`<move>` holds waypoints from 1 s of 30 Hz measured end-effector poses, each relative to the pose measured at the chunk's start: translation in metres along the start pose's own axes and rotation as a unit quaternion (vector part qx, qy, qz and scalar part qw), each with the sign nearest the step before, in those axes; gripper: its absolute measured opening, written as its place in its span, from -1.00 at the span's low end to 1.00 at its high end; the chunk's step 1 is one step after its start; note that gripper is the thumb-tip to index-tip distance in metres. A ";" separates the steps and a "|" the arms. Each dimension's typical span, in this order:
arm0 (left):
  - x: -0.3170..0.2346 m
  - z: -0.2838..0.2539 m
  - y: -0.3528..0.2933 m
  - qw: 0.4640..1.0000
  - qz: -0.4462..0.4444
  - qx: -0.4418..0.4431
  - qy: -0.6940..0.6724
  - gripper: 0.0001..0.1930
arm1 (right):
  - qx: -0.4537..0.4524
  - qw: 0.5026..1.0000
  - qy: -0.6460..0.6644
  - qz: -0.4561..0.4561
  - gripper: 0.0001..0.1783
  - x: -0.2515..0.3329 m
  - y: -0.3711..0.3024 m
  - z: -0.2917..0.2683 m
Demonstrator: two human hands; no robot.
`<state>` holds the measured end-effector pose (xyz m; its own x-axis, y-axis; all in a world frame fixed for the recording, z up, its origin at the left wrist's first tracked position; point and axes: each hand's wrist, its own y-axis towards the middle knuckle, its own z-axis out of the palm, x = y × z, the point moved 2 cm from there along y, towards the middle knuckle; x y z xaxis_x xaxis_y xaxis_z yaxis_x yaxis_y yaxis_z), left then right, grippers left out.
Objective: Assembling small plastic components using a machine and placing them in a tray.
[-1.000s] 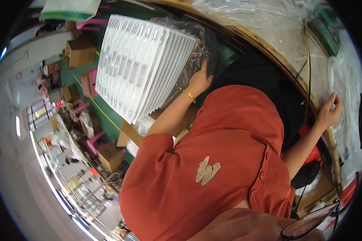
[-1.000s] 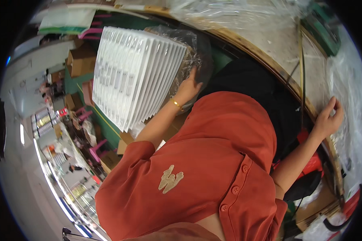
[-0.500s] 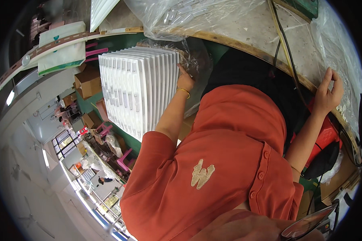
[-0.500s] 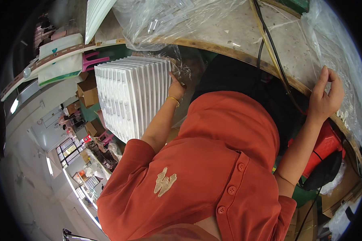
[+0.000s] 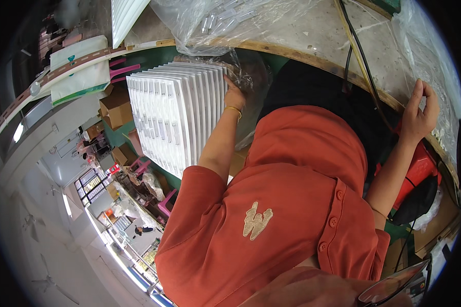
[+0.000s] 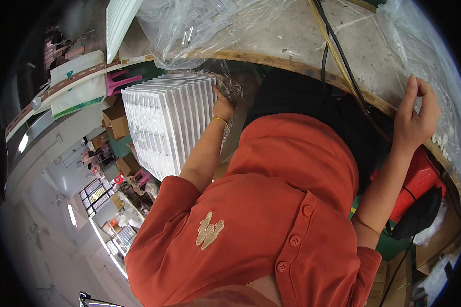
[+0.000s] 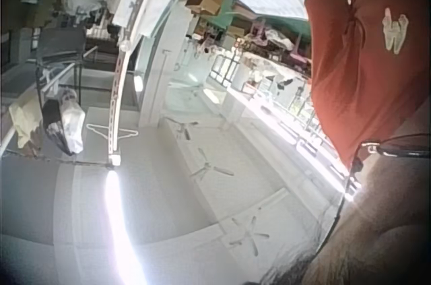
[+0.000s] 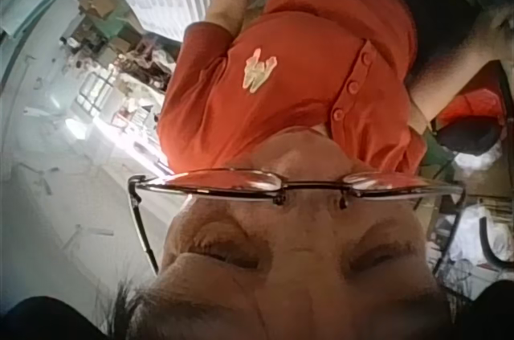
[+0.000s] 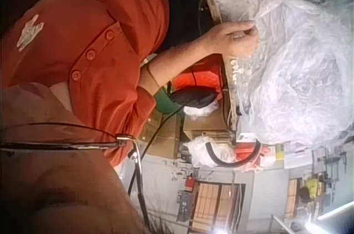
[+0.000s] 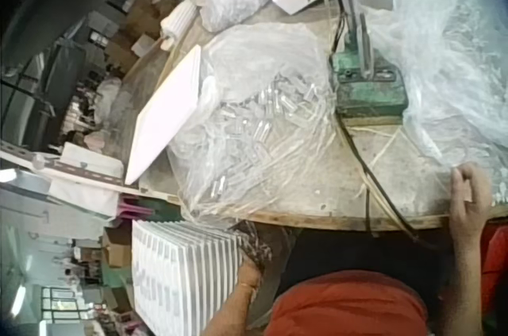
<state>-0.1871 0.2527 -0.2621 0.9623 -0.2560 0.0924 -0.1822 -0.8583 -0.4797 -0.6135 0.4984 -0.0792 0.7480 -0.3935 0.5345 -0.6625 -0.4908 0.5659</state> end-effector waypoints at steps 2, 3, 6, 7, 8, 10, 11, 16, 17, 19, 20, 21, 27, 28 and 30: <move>-0.006 -0.006 -0.004 1.000 -0.006 0.003 -0.009 0.12 | 0.000 1.000 -0.004 0.001 -0.92 -0.001 -0.001 0.000; -0.009 -0.011 -0.005 1.000 -0.006 0.004 -0.009 0.12 | 0.001 1.000 -0.007 0.001 -0.92 -0.001 -0.001 0.000; -0.019 -0.021 -0.009 0.999 0.031 0.009 0.013 0.12 | 0.004 1.000 -0.003 0.001 -0.91 -0.002 -0.001 -0.001; -0.019 -0.023 -0.008 1.000 0.027 -0.007 0.006 0.12 | 0.003 1.000 -0.003 0.001 -0.91 -0.002 -0.001 0.000; -0.019 -0.024 -0.008 0.999 0.024 -0.023 -0.001 0.12 | 0.004 1.000 -0.004 0.003 -0.91 -0.003 -0.001 0.000; -0.018 -0.023 -0.008 1.000 0.019 -0.017 0.006 0.13 | 0.005 1.000 -0.005 0.005 -0.91 -0.003 -0.001 0.000; -0.018 -0.023 -0.008 1.000 0.014 -0.010 0.012 0.13 | 0.005 1.000 0.000 0.006 -0.91 -0.003 -0.001 0.000; -0.025 -0.035 -0.010 0.999 0.013 -0.042 -0.010 0.11 | 0.002 1.000 -0.008 0.002 -0.90 -0.003 -0.001 0.000; -0.025 -0.036 -0.009 0.998 0.018 -0.067 -0.010 0.10 | 0.003 1.000 -0.005 0.008 -0.90 -0.003 -0.002 0.000; -0.019 -0.033 -0.003 0.998 0.015 -0.068 -0.010 0.10 | 0.004 1.000 -0.003 0.013 -0.90 -0.003 -0.002 0.000; -0.017 -0.031 -0.002 0.998 0.013 -0.068 -0.010 0.10 | 0.003 1.000 -0.002 0.014 -0.90 -0.002 -0.002 0.000; -0.015 -0.028 -0.001 0.997 0.012 -0.069 -0.011 0.10 | 0.002 1.000 -0.001 0.016 -0.90 -0.002 -0.002 0.000; -0.034 -0.048 -0.015 0.998 0.028 -0.057 -0.010 0.10 | 0.002 1.000 -0.002 0.011 -0.90 -0.003 -0.002 0.001; -0.034 -0.049 -0.016 0.997 0.033 -0.070 -0.015 0.10 | 0.003 1.000 -0.001 0.011 -0.90 -0.002 -0.002 0.000; -0.032 -0.049 -0.016 0.996 0.038 -0.082 -0.021 0.10 | 0.001 1.000 -0.002 0.015 -0.90 -0.002 -0.002 0.000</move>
<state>-0.2251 0.2531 -0.2143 0.9513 -0.3074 0.0240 -0.2822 -0.8994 -0.3339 -0.6132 0.5001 -0.0813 0.7281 -0.4109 0.5486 -0.6844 -0.4808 0.5482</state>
